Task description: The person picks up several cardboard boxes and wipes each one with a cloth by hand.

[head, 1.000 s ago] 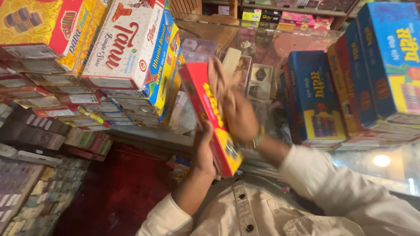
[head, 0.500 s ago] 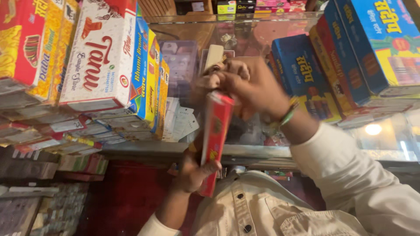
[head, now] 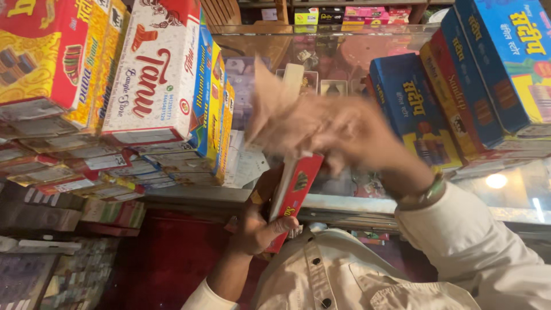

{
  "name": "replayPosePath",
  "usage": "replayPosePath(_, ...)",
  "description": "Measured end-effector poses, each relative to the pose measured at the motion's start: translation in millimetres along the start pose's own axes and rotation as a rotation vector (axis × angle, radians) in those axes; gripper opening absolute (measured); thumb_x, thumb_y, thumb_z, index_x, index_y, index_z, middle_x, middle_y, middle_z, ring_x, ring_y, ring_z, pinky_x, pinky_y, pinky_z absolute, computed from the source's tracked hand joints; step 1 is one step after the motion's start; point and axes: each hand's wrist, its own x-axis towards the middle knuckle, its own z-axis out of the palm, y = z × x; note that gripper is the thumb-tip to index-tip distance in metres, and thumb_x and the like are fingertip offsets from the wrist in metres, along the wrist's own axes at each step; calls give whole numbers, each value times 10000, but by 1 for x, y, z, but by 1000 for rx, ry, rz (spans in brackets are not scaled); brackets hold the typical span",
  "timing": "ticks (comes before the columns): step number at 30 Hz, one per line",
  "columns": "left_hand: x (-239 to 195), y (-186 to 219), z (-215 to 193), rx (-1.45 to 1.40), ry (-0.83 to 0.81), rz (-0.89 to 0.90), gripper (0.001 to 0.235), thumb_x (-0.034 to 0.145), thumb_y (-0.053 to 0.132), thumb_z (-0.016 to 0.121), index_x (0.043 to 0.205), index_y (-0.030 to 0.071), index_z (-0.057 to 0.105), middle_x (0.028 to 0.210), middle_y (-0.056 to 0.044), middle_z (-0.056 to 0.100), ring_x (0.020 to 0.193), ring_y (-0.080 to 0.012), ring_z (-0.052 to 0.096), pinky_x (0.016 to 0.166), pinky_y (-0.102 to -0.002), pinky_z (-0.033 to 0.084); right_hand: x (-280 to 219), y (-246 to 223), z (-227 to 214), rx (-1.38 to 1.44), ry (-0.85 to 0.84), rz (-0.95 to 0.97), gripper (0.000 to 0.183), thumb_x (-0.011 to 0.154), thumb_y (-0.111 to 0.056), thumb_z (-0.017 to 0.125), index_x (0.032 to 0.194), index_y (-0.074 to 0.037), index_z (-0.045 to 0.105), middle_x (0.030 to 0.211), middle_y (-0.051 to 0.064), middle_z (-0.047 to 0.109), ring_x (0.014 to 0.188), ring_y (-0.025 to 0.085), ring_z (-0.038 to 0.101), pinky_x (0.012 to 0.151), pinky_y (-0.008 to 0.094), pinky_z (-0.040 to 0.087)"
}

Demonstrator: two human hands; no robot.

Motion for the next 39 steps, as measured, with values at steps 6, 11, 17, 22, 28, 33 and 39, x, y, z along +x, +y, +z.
replayPosePath(6,2,5,4,165,-36,140,906,905,391,842,1584,25,366,1591,-98,443,1462,-206,448,1212,-364,373,31,30,-3,385,152,306,304,1028,-232,635,1106,56,693,1022,119,746,912,198,759,809,340,649)
replayPosePath(11,31,0,19,-192,167,55,801,966,451,760,1530,-4,418,1374,-106,566,1262,-219,543,1060,-398,467,-3,85,74,597,377,226,362,1000,-238,634,1274,-1,616,1181,112,718,1054,184,700,916,317,585)
replayPosePath(17,38,-9,33,-596,340,-112,711,980,468,619,1516,69,374,1393,-88,553,1254,-255,553,1032,-448,463,-18,58,61,479,541,96,489,1025,-244,586,1449,-54,437,1168,200,696,1000,254,698,887,416,556)
replayPosePath(22,47,-57,48,-674,379,-120,668,1008,514,549,1512,92,428,1384,-68,584,1281,-196,592,1089,-363,503,-17,56,60,-626,262,-251,484,1051,-147,614,1482,6,454,1589,282,472,1450,423,503,1194,462,404)
replayPosePath(28,54,-45,21,-998,200,-29,731,1093,661,420,1360,-11,527,967,-175,685,847,-306,691,741,-396,571,-95,69,66,-442,-125,-304,559,1009,-138,586,1511,37,412,1619,297,352,1526,450,358,1249,474,295)
replayPosePath(33,58,-42,83,-348,491,-1,672,1019,572,453,1459,64,428,1408,-51,561,1313,-169,544,1106,-361,435,-45,94,46,-142,244,-50,413,1097,-162,507,1464,30,508,1470,200,597,1395,249,538,1175,389,402)
replayPosePath(39,49,-42,98,-521,472,-113,612,1054,506,501,1422,17,479,1305,-133,595,1195,-236,601,1046,-424,485,10,114,17,150,395,202,385,1121,-250,452,1384,4,574,1310,142,695,1195,199,638,1035,357,514)
